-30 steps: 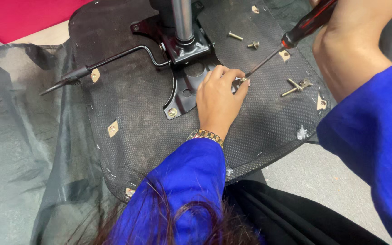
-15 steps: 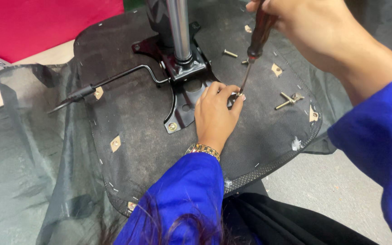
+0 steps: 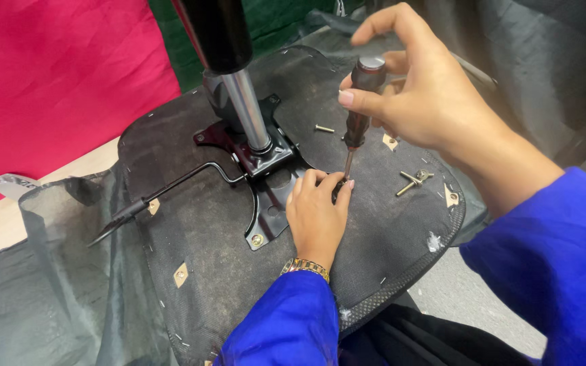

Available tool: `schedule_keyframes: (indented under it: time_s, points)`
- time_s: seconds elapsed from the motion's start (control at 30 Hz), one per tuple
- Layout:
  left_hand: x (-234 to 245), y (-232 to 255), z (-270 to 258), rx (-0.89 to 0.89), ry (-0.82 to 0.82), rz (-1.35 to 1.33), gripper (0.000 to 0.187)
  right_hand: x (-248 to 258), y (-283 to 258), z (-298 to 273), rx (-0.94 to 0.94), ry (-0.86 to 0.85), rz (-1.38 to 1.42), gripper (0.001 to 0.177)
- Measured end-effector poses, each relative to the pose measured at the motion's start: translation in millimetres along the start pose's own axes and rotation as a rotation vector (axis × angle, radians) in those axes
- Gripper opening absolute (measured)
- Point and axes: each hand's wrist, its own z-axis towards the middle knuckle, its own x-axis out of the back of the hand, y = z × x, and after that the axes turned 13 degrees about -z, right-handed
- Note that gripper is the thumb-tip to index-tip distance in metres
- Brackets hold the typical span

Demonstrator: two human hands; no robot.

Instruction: The person uses a screwdriver to fasten screws into a metal bracket attached to the underside of a chair seat. They insert screws and tighten them to secure the bracket to the seat base.

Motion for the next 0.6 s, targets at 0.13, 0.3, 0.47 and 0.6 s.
schedule_keyframes:
  time_s: [0.13,0.3,0.47,0.6]
  points:
    - [0.3,-1.0,-0.3,0.013,-0.031,-0.005,0.019,9.3,-7.9,1.8,0.024,-0.178,0.101,0.041]
    - [5.1,1.0,-0.6,-0.01,-0.028,-0.027,0.019,2.6,-11.4,-1.6,0.092,-0.033,-0.245,0.04]
    - [6.4,2.3,1.5,0.061,-0.035,-0.083,0.024,-4.4,-14.4,-4.3,0.002,-0.02,-0.07,0.045]
    - [4.8,0.6,2.0,0.046,-0.039,-0.05,0.02,0.0,-15.9,-7.1,0.064,-0.107,0.137,0.045]
